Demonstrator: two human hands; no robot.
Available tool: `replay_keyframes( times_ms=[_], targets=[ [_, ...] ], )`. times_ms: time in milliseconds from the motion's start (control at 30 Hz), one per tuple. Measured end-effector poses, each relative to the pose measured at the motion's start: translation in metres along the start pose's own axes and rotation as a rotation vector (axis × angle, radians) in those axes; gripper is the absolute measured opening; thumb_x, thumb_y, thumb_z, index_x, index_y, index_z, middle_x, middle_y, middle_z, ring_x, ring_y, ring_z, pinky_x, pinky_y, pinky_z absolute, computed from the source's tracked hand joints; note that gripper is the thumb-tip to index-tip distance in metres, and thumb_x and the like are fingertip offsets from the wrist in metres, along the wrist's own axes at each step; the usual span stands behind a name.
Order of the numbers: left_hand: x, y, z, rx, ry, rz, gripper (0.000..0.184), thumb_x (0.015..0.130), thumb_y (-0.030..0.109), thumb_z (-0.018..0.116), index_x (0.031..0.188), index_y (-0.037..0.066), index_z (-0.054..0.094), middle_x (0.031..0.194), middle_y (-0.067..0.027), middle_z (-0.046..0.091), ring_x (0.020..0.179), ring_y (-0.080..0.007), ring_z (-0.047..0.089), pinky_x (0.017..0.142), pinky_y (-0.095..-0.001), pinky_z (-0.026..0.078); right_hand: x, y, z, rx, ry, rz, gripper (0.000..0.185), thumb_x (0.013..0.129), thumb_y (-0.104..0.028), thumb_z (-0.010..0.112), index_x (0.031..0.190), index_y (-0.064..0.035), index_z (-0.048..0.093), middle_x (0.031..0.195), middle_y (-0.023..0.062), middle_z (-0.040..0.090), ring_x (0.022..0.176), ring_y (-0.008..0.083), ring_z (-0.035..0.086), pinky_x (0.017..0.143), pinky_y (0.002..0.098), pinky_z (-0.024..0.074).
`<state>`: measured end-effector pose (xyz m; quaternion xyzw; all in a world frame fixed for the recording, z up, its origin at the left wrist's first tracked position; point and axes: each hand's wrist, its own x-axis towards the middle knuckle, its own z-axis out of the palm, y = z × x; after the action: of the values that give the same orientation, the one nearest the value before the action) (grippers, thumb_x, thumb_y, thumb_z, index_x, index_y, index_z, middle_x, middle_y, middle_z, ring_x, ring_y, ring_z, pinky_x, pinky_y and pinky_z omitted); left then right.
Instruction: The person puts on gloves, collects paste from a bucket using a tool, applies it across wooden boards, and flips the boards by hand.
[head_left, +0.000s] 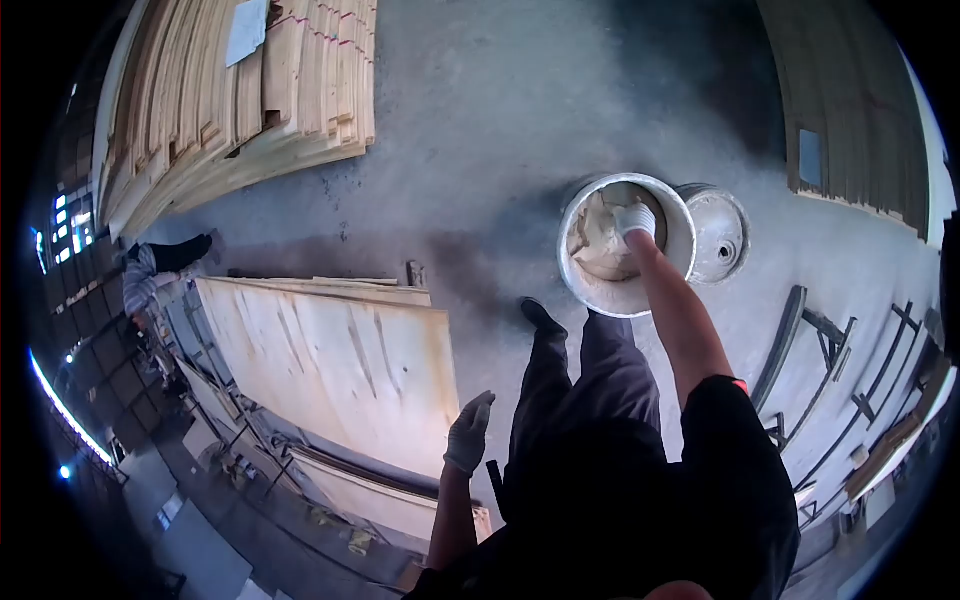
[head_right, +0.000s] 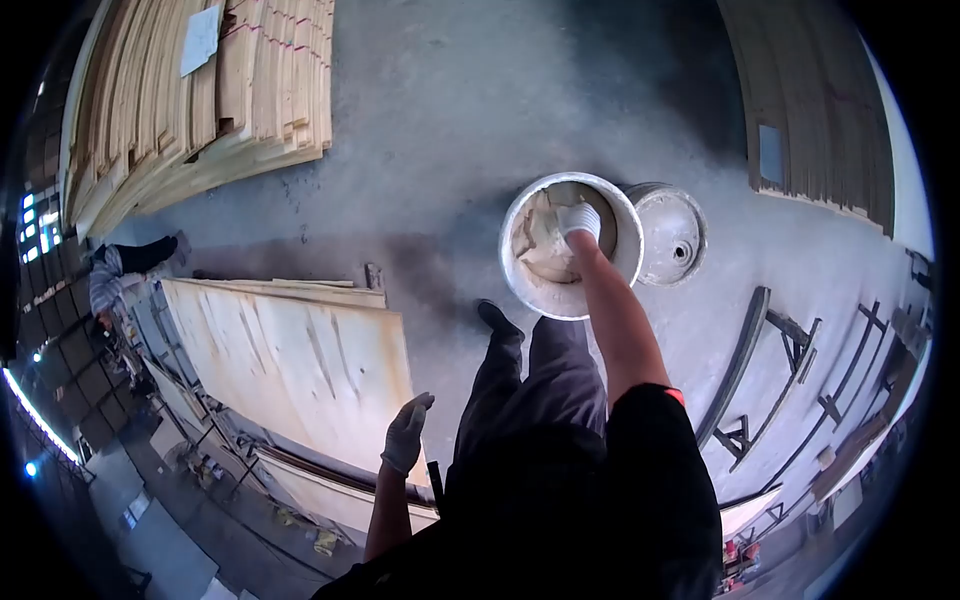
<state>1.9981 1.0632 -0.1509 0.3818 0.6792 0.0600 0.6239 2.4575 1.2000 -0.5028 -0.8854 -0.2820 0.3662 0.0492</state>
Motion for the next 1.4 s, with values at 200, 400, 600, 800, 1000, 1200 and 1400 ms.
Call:
replay_keyframes(
  times_ms=[200,400,600,800,1000,1200,1400],
  targets=[
    [-0.028,-0.105,-0.023,-0.009,0.092,-0.311,0.052,0.108,0.042,0.053,0.137,0.000,0.063,0.128,-0.0130,0.072,0.119,-0.0199,0.067,0.104,-0.0325,0.050,-0.116,-0.005,-0.018,1.005,0.048,-0.221,0.022,0.096,-0.009,0.065,0.115,-0.0017,0.074,0.102,0.0229,0.075,0.091,0.0356,0.073,0.085,0.0418,0.0576],
    [-0.082,-0.231,-0.028,0.006,0.152,-0.573,0.055,0.106,0.046,0.055,0.137,0.002,0.063,0.124,-0.0117,0.075,0.117,-0.0178,0.067,0.097,-0.0331,0.051,-0.066,-0.016,0.099,0.367,0.185,-0.119,0.033,0.095,-0.033,0.068,0.122,-0.0143,0.076,0.108,0.0227,0.074,0.098,0.0427,0.071,0.091,0.0469,0.0555],
    [-0.105,-0.182,0.023,-0.221,0.163,-0.479,0.052,0.108,0.043,0.054,0.139,0.002,0.063,0.131,-0.0111,0.072,0.122,-0.0190,0.066,0.101,-0.0345,0.051,-0.026,0.012,0.131,0.563,-0.067,0.075,0.049,0.087,-0.042,0.077,0.115,-0.0023,0.074,0.095,0.0121,0.076,0.083,0.0256,0.071,0.080,0.0401,0.0552],
    [-0.097,-0.185,0.045,-0.067,0.124,-0.298,0.043,0.109,0.033,0.057,0.135,0.001,0.065,0.129,-0.0121,0.072,0.123,-0.0200,0.065,0.107,-0.0342,0.049,-0.103,0.001,0.021,1.126,-0.296,0.174,0.007,0.091,-0.019,0.078,0.087,-0.0166,0.072,0.076,-0.0055,0.065,0.058,0.0068,0.056,0.052,0.0246,0.0421],
    [-0.184,-0.288,0.040,-0.398,0.342,-0.196,0.049,0.109,0.040,0.053,0.137,0.002,0.064,0.128,-0.0110,0.072,0.121,-0.0183,0.065,0.106,-0.0329,0.048,-0.148,0.061,-0.039,1.086,-0.469,-0.236,0.028,0.103,-0.018,0.064,0.127,-0.0069,0.069,0.104,-0.0030,0.068,0.092,0.0107,0.064,0.088,0.0262,0.0524],
    [-0.263,-0.582,0.113,-0.594,0.506,-0.218,0.051,0.109,0.043,0.050,0.137,0.003,0.065,0.130,-0.0139,0.072,0.121,-0.0251,0.067,0.105,-0.0369,0.048,-0.357,-0.044,-0.046,1.389,-1.411,-0.339,0.039,0.109,-0.015,0.050,0.144,-0.0006,0.057,0.125,0.0055,0.067,0.113,0.0137,0.061,0.104,0.0278,0.0457],
    [-0.402,-0.813,0.198,0.167,0.428,-0.344,0.045,0.106,0.027,0.042,0.145,0.010,0.057,0.145,-0.0184,0.060,0.133,-0.0365,0.058,0.112,-0.0460,0.046,-0.653,-0.082,0.084,1.114,-1.462,-0.737,0.038,0.111,-0.021,0.051,0.143,-0.0027,0.057,0.130,0.0047,0.064,0.116,0.0129,0.059,0.105,0.0273,0.0432]
  ],
)
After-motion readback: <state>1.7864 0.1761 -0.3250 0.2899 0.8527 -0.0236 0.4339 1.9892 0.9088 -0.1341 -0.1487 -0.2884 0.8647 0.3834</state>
